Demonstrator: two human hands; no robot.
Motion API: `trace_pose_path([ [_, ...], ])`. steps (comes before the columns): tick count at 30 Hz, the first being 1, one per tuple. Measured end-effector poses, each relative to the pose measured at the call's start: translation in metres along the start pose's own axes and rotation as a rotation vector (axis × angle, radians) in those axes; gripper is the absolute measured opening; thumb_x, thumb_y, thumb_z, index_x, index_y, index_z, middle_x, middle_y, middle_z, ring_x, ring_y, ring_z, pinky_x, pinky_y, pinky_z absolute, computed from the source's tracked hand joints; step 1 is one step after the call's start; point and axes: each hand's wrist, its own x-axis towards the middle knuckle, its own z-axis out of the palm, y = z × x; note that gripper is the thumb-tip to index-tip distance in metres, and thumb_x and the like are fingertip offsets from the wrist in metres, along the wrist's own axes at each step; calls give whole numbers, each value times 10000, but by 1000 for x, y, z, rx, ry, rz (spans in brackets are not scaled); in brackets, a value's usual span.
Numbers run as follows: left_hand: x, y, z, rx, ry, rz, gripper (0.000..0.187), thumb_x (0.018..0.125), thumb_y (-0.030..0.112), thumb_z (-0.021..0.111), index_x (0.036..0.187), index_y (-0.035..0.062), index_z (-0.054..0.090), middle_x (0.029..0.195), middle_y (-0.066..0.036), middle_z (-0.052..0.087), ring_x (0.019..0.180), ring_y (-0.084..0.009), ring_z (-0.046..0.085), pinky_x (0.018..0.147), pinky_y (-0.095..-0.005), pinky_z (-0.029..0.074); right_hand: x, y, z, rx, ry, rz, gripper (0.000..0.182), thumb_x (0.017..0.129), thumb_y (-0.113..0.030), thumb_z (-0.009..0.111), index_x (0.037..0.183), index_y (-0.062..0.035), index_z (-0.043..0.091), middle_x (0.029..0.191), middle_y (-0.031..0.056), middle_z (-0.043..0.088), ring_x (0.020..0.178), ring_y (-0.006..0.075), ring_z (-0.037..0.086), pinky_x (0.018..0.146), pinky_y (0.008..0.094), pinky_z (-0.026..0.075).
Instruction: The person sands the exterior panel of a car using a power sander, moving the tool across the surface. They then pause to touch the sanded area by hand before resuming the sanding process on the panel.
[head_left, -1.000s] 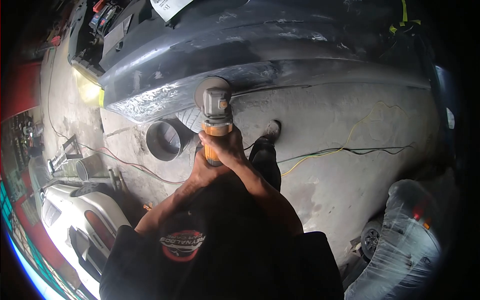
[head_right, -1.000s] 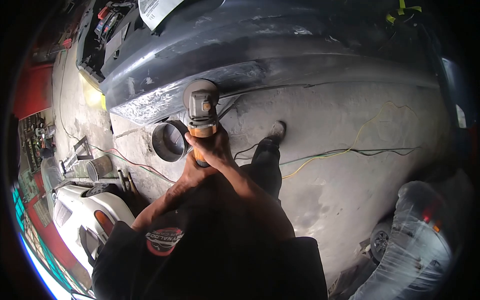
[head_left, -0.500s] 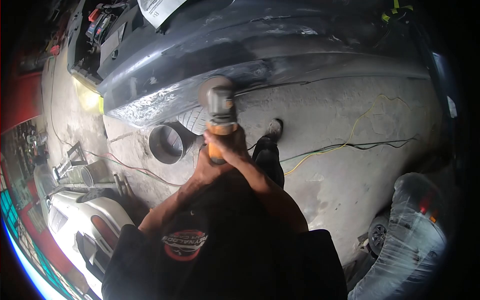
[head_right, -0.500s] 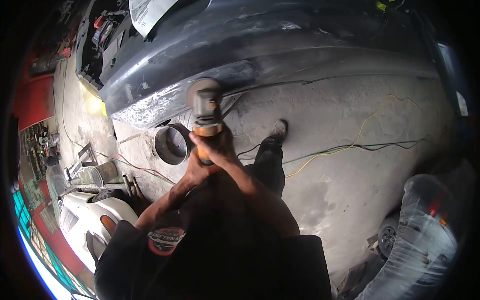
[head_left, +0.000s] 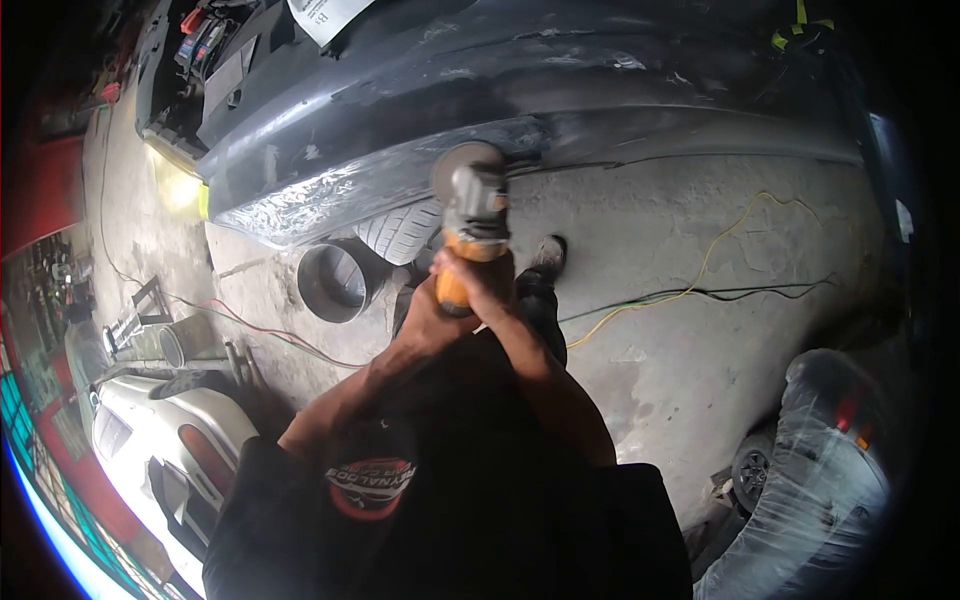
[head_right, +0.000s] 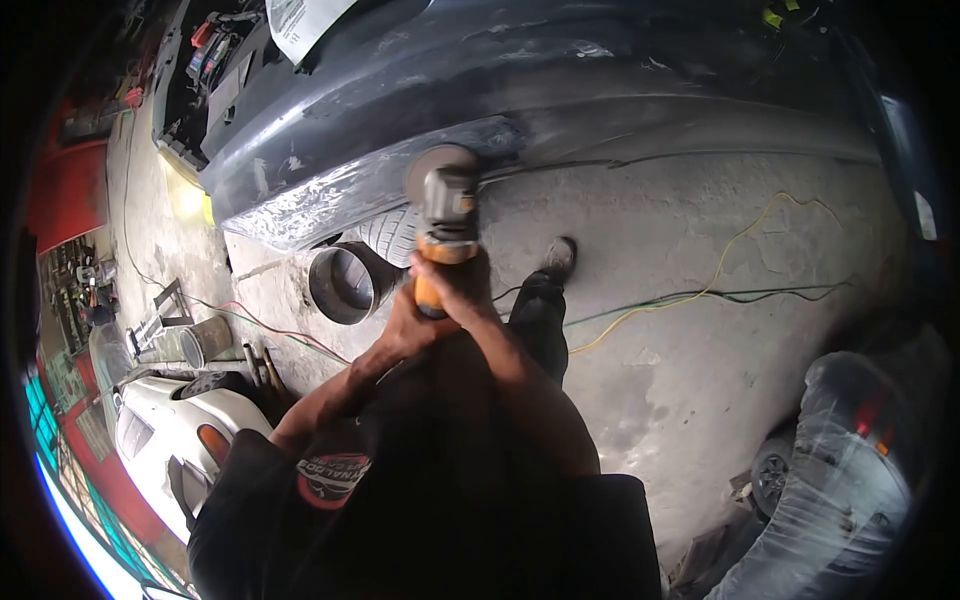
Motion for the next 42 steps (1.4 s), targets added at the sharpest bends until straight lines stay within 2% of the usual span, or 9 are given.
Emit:
trace_pose_path([
  [3, 14, 17, 10, -11, -96, -26, 602, 691, 164, 884, 1168, -43, 582, 1051, -122, 690, 974, -198, 673, 838, -363, 540, -1, -12, -12, 183, 139, -44, 253, 874, -145, 760, 1036, 18, 655, 828, 60, 705, 763, 152, 707, 700, 310, 572],
  [11, -21, -11, -15, -24, 75, 71, 606, 691, 182, 888, 1160, -51, 584, 1095, -157, 689, 1029, -220, 678, 865, -379, 546, -2, 23, 24, 73, -118, -39, 295, 857, -131, 750, 1066, 28, 616, 866, 88, 691, 766, 185, 701, 721, 331, 574],
  [16, 12, 7, 6, 65, -143, -25, 539, 693, 137, 869, 1132, -22, 600, 1044, -95, 691, 952, -164, 660, 827, -337, 538, -4, 3, -9, 257, 177, -50, 305, 859, -166, 782, 1052, 27, 647, 848, 75, 696, 752, 171, 705, 699, 318, 583],
  [20, 8, 5, 5, -68, -105, 60, 546, 693, 154, 864, 1136, -26, 600, 992, -112, 697, 895, -191, 685, 785, -348, 555, -4, -13, -1, -18, 157, -31, 391, 862, -228, 775, 1081, 57, 621, 893, 120, 704, 781, 210, 724, 730, 334, 603],
  [22, -7, 15, -13, -106, -157, -84, 521, 716, 117, 844, 1151, -27, 596, 1051, -109, 689, 938, -191, 679, 819, -351, 556, -1, -7, 16, -204, 97, -114, 399, 829, -234, 805, 1075, 29, 634, 875, 91, 701, 769, 182, 704, 709, 318, 577],
  [25, -25, 3, -22, -215, -60, -22, 528, 721, 118, 846, 1168, -27, 604, 1091, -123, 695, 1025, -208, 673, 907, -360, 532, 0, -5, 41, -216, 6, -168, 387, 821, -239, 814, 1043, 16, 625, 856, 75, 688, 744, 168, 686, 694, 322, 567],
  [32, -2, 23, -23, -130, -242, -137, 526, 704, 63, 832, 1174, -22, 611, 1080, -84, 695, 1008, -178, 667, 910, -334, 522, 4, -19, 25, -122, 157, -121, 353, 828, -248, 809, 1007, 14, 654, 873, 82, 695, 730, 165, 690, 679, 322, 567],
  [38, -25, 1, -25, -254, -95, -53, 514, 712, 109, 842, 1154, -20, 615, 1038, -94, 700, 968, -185, 680, 869, -338, 545, -1, -5, 44, -238, 81, -133, 352, 813, -223, 813, 1011, 13, 643, 824, 81, 693, 713, 162, 675, 670, 320, 548],
  [42, -9, 20, -28, -191, -230, -127, 501, 709, 93, 827, 1153, -16, 621, 1053, -96, 698, 961, -185, 678, 862, -332, 539, -1, -23, 36, -180, 176, -86, 423, 820, -279, 818, 1062, 13, 633, 885, 84, 697, 718, 161, 676, 667, 299, 557],
])
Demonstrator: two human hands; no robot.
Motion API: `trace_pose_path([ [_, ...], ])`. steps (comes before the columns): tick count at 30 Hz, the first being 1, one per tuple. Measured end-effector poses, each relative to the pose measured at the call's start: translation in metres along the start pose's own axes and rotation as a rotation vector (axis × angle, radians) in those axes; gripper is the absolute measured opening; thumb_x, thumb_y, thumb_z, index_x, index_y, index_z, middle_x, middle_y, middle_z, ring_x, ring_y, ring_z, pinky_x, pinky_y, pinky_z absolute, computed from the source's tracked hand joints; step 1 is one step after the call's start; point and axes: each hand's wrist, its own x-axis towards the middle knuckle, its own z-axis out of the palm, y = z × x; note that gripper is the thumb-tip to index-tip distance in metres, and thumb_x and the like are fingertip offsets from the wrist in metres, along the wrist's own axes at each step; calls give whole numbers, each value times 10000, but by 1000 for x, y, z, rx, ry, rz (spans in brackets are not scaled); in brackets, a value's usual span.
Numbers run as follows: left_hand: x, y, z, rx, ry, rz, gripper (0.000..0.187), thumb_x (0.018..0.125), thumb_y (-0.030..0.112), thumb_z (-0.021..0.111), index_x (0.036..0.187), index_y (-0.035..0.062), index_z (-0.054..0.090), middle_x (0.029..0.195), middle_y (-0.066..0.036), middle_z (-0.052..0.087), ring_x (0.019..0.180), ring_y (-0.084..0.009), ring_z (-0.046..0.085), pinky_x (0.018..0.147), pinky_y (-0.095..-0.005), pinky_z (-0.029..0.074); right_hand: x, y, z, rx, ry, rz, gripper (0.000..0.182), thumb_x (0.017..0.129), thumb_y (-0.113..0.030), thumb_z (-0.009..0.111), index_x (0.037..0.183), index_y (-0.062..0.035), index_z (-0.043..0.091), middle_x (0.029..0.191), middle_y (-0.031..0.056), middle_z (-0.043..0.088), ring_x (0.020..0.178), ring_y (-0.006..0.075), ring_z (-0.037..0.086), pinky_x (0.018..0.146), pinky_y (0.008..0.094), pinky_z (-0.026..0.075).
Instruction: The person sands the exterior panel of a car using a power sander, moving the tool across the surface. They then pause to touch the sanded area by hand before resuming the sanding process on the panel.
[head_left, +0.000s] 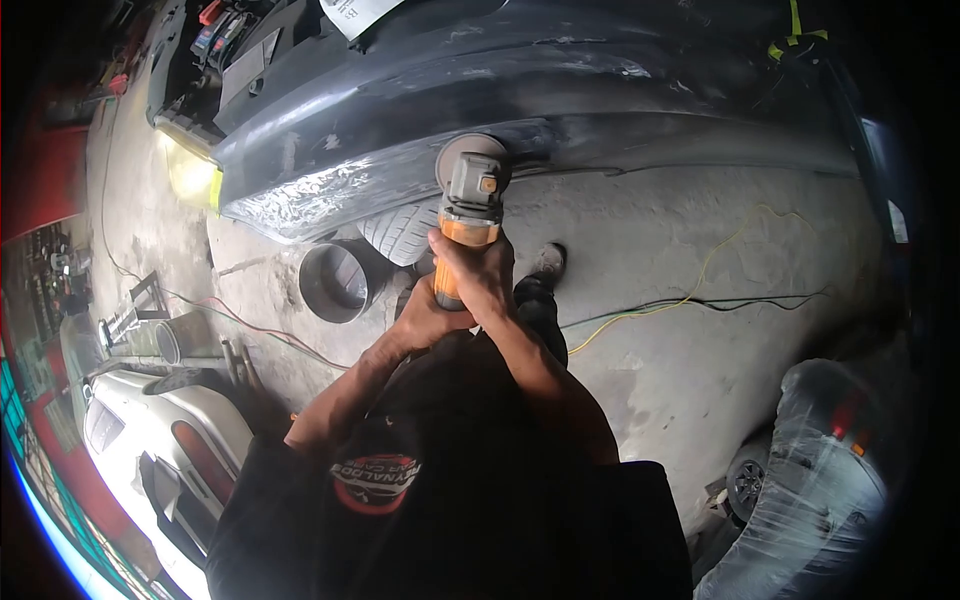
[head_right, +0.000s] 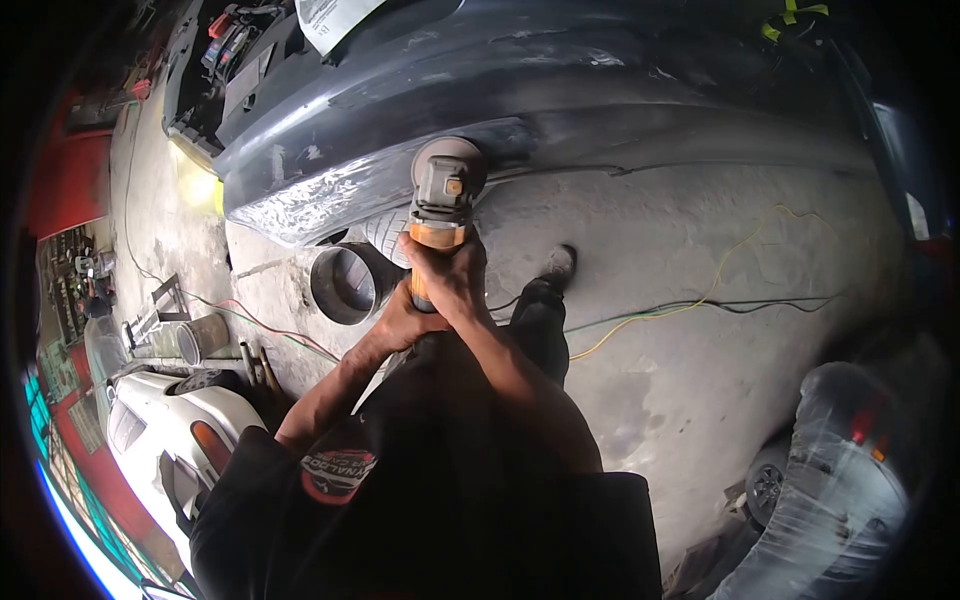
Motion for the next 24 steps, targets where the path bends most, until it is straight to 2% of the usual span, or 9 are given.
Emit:
trace_pose_path([
  [2, -2, -10, -5, -44, 39, 75, 491, 711, 89, 825, 1146, -15, 624, 1046, -91, 700, 957, -182, 678, 858, -328, 540, -1, 1, 7, 16, 6, -25, 438, 780, -246, 844, 1060, 21, 637, 933, 124, 706, 814, 221, 699, 745, 353, 562],
  [5, -13, -18, -6, -90, 84, 108, 467, 714, 88, 825, 1126, -15, 632, 1035, -85, 702, 949, -176, 679, 846, -323, 543, -6, -3, 19, -174, -31, -43, 484, 796, -260, 823, 1122, 31, 615, 955, 114, 695, 874, 221, 684, 777, 369, 547],
  [8, -12, -5, -7, -54, 64, 72, 450, 718, 86, 825, 1113, -16, 637, 1025, -83, 705, 945, -174, 680, 841, -322, 544, -6, -7, 15, -80, -10, -35, 465, 801, -259, 822, 1110, 27, 625, 962, 111, 695, 839, 203, 687, 741, 346, 553],
  [10, -5, -1, -7, -12, 13, 18, 453, 718, 80, 824, 1118, -18, 636, 1029, -86, 705, 948, -177, 681, 843, -325, 545, -2, 1, 10, 68, 5, -24, 378, 811, -232, 818, 1043, 9, 642, 919, 94, 688, 757, 152, 674, 666, 297, 550],
  [15, -15, -6, -3, -87, 112, 100, 462, 716, 92, 834, 1119, -17, 636, 1016, -89, 702, 949, -175, 681, 843, -331, 545, -2, 5, 18, -59, -74, -58, 395, 816, -227, 811, 1066, 20, 630, 886, 82, 690, 740, 163, 675, 683, 310, 551],
  [18, -2, 2, -3, 16, 17, 45, 546, 713, 77, 839, 1189, -36, 596, 1087, -98, 696, 1004, -194, 674, 912, -337, 529, 1, 4, 3, 15, -2, 38, 498, 763, -273, 856, 1088, 22, 622, 946, 120, 701, 838, 216, 689, 753, 356, 550],
  [20, 7, 25, 10, 4, -2, 44, 552, 694, 80, 856, 1167, -32, 595, 1055, -90, 694, 979, -177, 667, 885, -328, 534, 6, 1, -12, 79, 107, 68, 417, 781, -267, 853, 1011, 14, 647, 894, 89, 701, 779, 194, 680, 720, 353, 553],
  [23, 23, 26, 14, 22, -83, -3, 558, 694, 86, 861, 1170, -30, 595, 1061, -84, 690, 978, -179, 666, 887, -333, 534, 4, -28, -23, 129, 93, 142, 436, 778, -263, 857, 1028, 21, 640, 901, 98, 702, 791, 199, 685, 723, 359, 555],
  [24, 19, 24, 12, 29, -45, 12, 558, 696, 87, 860, 1174, -30, 596, 1066, -84, 690, 982, -181, 668, 892, -335, 533, 4, -19, -20, 96, 81, 96, 452, 773, -270, 859, 1035, 25, 638, 903, 104, 701, 793, 208, 687, 727, 359, 554],
])
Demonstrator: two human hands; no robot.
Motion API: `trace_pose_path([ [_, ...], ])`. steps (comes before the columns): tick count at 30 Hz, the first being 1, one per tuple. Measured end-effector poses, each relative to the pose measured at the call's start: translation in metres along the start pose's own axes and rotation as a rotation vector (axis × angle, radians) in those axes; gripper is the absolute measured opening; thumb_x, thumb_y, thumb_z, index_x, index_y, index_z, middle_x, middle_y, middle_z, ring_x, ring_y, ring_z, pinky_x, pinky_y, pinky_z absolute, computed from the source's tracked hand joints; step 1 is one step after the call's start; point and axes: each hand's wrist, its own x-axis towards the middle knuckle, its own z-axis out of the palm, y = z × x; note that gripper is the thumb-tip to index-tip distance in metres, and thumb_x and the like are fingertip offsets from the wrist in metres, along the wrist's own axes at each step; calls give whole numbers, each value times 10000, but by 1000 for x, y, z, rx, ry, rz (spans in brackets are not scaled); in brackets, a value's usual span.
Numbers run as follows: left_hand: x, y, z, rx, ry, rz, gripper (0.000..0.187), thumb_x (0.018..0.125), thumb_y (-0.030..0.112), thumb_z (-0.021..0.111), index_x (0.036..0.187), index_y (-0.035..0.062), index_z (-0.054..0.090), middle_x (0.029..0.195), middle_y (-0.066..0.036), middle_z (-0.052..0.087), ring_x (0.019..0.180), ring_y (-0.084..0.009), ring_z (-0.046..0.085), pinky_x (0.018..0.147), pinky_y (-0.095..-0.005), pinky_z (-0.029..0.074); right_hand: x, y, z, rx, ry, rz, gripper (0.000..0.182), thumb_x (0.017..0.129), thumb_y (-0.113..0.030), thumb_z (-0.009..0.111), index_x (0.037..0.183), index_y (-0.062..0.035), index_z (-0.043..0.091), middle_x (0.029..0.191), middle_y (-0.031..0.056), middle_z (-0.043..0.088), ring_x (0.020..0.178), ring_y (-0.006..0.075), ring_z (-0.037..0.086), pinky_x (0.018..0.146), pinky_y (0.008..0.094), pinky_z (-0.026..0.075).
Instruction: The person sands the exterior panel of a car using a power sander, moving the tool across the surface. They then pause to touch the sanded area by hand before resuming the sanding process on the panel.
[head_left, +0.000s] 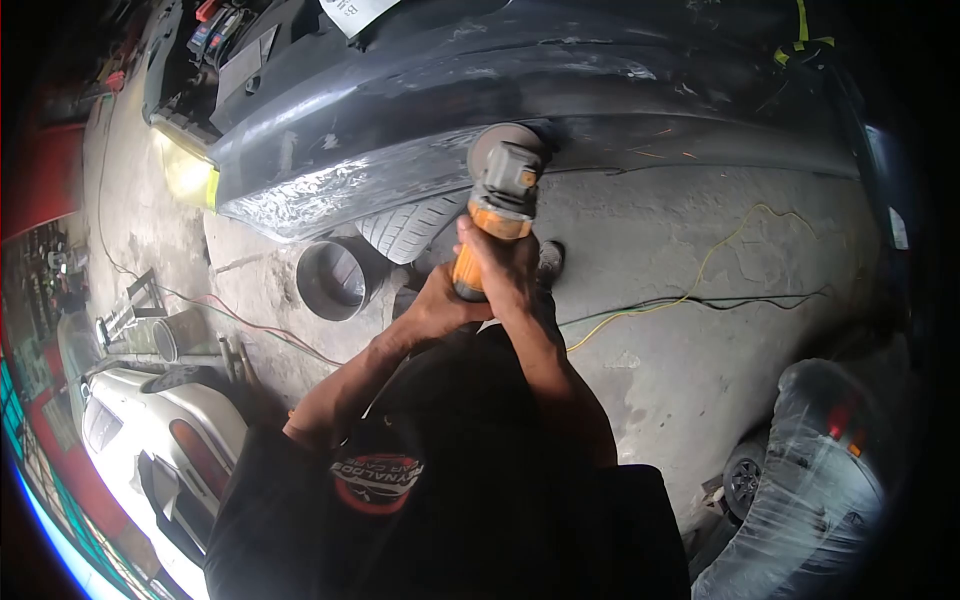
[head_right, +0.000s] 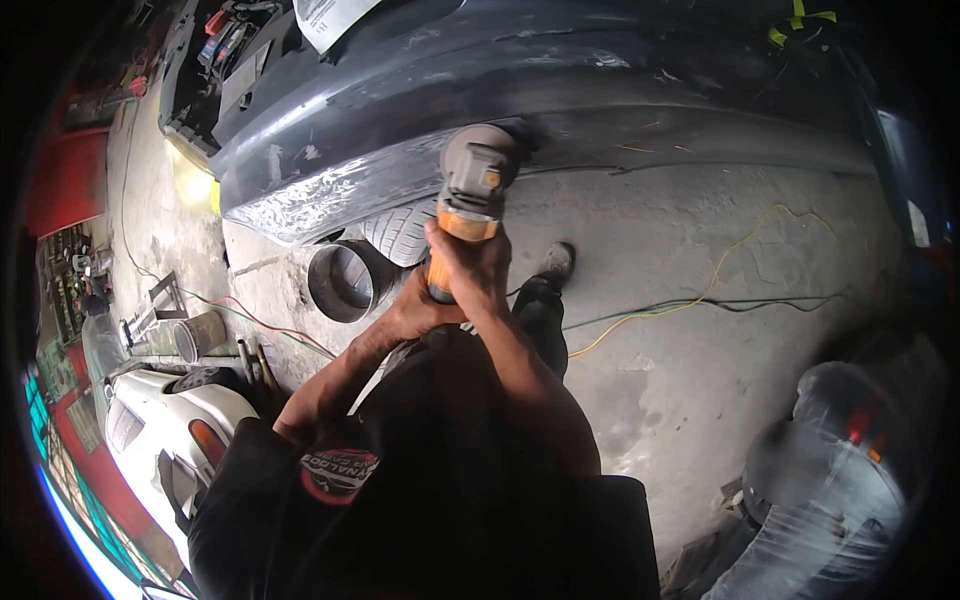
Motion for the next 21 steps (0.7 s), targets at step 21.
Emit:
trace_pose_path([
  [21, -35, -37, -5, 92, 230, 62, 609, 725, 149, 863, 1215, -62, 570, 1124, -153, 681, 1043, -229, 677, 884, -364, 547, -6, 43, 20, 5, -266, -76, 340, 846, -205, 788, 1045, 24, 636, 864, 73, 693, 735, 159, 695, 687, 313, 564],
])
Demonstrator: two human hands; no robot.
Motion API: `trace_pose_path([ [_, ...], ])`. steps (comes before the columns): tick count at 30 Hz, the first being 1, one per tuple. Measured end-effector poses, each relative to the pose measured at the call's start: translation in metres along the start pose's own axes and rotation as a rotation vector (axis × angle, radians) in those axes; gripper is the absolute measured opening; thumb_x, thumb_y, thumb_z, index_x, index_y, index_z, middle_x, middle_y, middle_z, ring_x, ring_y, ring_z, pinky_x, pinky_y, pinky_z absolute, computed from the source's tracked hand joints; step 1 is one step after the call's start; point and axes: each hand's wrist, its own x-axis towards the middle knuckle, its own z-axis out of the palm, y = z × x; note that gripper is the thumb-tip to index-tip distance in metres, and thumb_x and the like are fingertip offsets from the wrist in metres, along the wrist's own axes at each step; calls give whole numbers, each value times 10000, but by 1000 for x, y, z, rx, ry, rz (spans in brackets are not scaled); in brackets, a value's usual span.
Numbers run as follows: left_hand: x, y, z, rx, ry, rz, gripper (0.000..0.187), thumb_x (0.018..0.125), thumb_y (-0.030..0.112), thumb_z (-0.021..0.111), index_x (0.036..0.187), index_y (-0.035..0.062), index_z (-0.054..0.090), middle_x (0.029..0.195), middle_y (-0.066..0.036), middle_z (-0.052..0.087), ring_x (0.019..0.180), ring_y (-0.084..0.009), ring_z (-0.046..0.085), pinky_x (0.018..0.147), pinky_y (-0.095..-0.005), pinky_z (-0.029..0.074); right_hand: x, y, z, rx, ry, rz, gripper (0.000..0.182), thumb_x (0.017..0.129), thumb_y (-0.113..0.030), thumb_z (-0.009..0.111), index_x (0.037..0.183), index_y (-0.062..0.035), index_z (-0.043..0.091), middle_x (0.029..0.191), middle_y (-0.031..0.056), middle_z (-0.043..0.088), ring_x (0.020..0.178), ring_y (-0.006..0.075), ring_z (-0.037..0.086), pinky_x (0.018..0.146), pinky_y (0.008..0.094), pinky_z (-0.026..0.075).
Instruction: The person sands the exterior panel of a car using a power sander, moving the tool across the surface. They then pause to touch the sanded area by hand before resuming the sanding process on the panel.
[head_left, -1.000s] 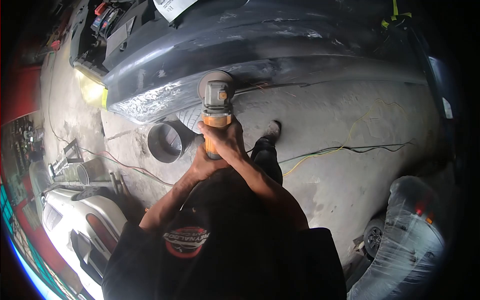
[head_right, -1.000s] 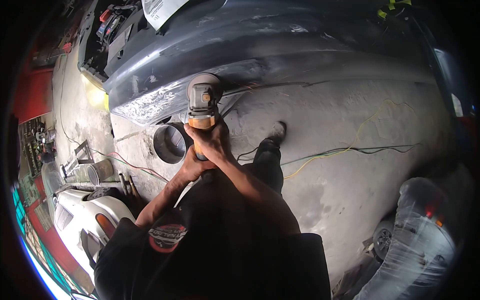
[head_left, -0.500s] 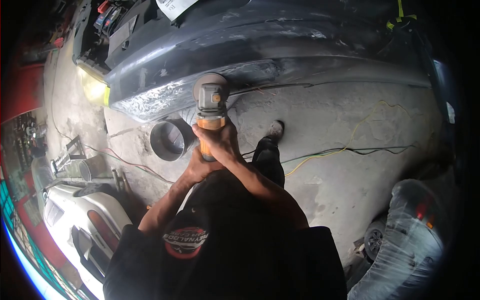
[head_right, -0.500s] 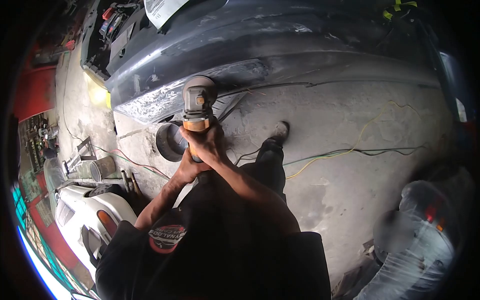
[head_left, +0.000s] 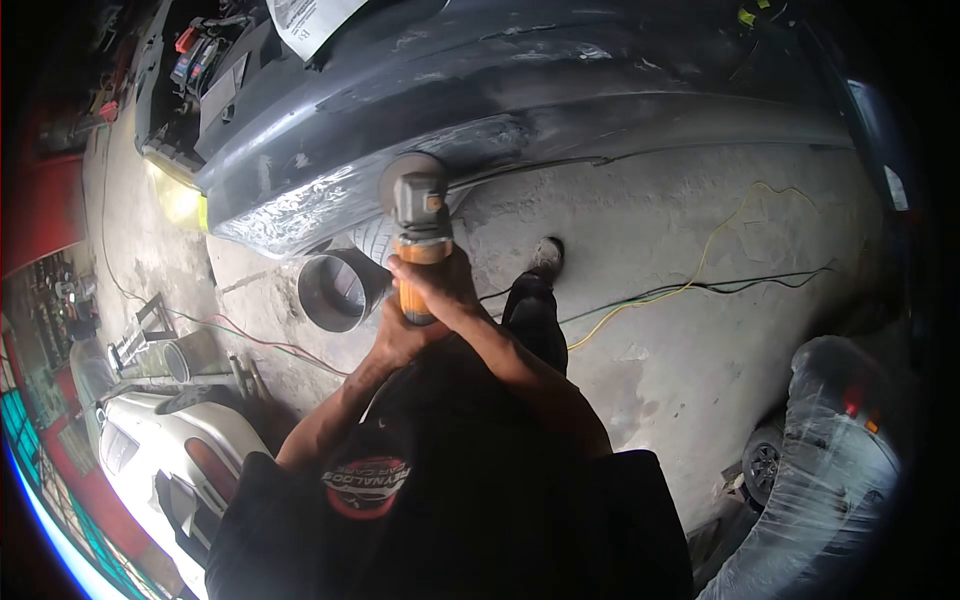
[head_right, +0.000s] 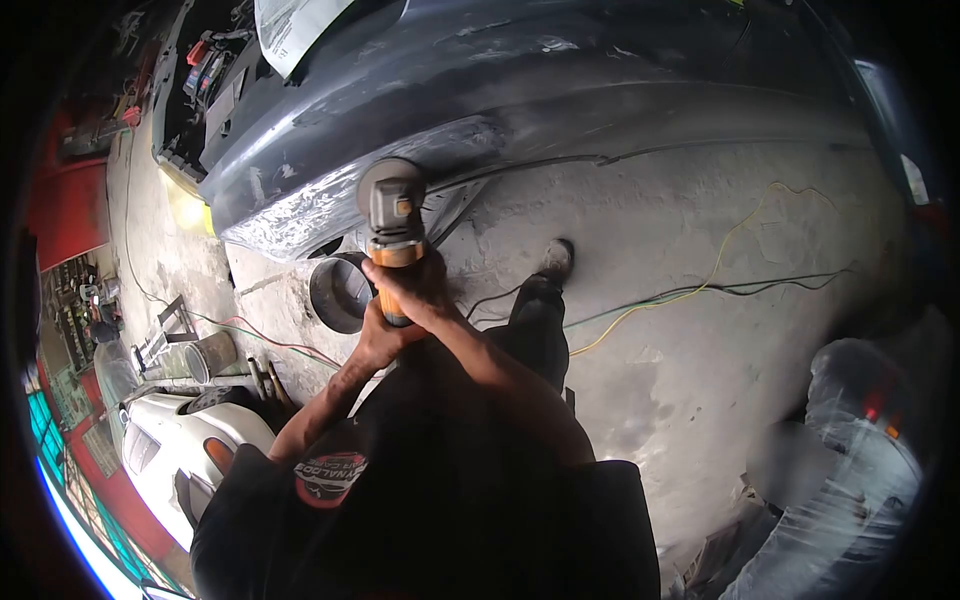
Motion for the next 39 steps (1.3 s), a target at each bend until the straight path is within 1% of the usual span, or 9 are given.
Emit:
trace_pose_path([
  [3, 2, 10, 7, 35, 22, 28, 556, 717, 123, 850, 1178, -55, 595, 1087, -128, 692, 1003, -207, 678, 873, -355, 544, 1, -2, -8, 93, -29, 86, 327, 848, -195, 784, 1041, 20, 630, 866, 75, 691, 739, 159, 696, 680, 305, 562],
  [7, 32, 42, 24, 85, -70, -79, 496, 695, 56, 836, 1125, -55, 613, 1019, -98, 697, 932, -161, 661, 849, -327, 533, 8, -20, -35, 273, 156, 16, 283, 861, -235, 790, 963, 4, 679, 794, 60, 699, 714, 139, 692, 655, 305, 567],
  [11, 29, 25, 20, 60, -23, 24, 502, 711, 76, 853, 1135, -44, 611, 1048, -101, 700, 971, -171, 671, 878, -329, 533, 9, -20, -32, 165, 58, -20, 245, 852, -179, 778, 944, 18, 665, 789, 70, 697, 717, 149, 691, 666, 316, 560],
  [12, 27, 19, 16, 113, -18, 77, 541, 713, 92, 865, 1166, -39, 600, 1094, -108, 695, 1022, -176, 665, 912, -338, 525, 4, -25, -29, 161, 28, 68, 303, 878, -162, 739, 1063, 51, 628, 844, 90, 687, 768, 173, 697, 719, 319, 567],
  [18, 35, 37, 34, 125, -61, -42, 515, 711, 108, 855, 1133, -48, 603, 1043, -102, 699, 971, -166, 673, 871, -328, 539, 6, -25, -51, 207, 90, 65, 326, 879, -155, 735, 1117, 35, 619, 864, 88, 681, 774, 180, 701, 721, 321, 583],
  [29, 42, 26, 38, 71, -80, 14, 472, 712, 79, 851, 1108, -46, 626, 1028, -92, 706, 958, -160, 680, 857, -322, 546, 7, -25, -57, 161, 98, 31, 319, 862, -134, 765, 1093, 41, 631, 885, 89, 697, 771, 171, 710, 732, 313, 593],
  [32, 36, 24, 43, 70, -74, 44, 448, 715, 79, 845, 1091, -43, 633, 1007, -94, 710, 943, -164, 684, 849, -326, 550, -1, -20, -52, 229, 163, 26, 270, 841, -205, 792, 949, 16, 682, 797, 72, 713, 739, 146, 704, 692, 316, 567],
  [37, 45, 44, 45, 60, -194, -63, 453, 726, 92, 841, 1101, -45, 626, 1017, -97, 709, 949, -168, 684, 861, -326, 547, 5, -30, -63, 68, 196, -17, 333, 809, -227, 811, 999, 9, 672, 860, 97, 722, 783, 185, 716, 730, 337, 563],
  [39, 39, 35, 44, 14, -163, 6, 449, 733, 96, 834, 1103, -50, 625, 1018, -104, 708, 948, -176, 686, 861, -324, 547, 4, -28, -57, 22, 183, -77, 363, 800, -247, 817, 1015, 7, 671, 881, 107, 723, 805, 197, 718, 737, 347, 562],
])
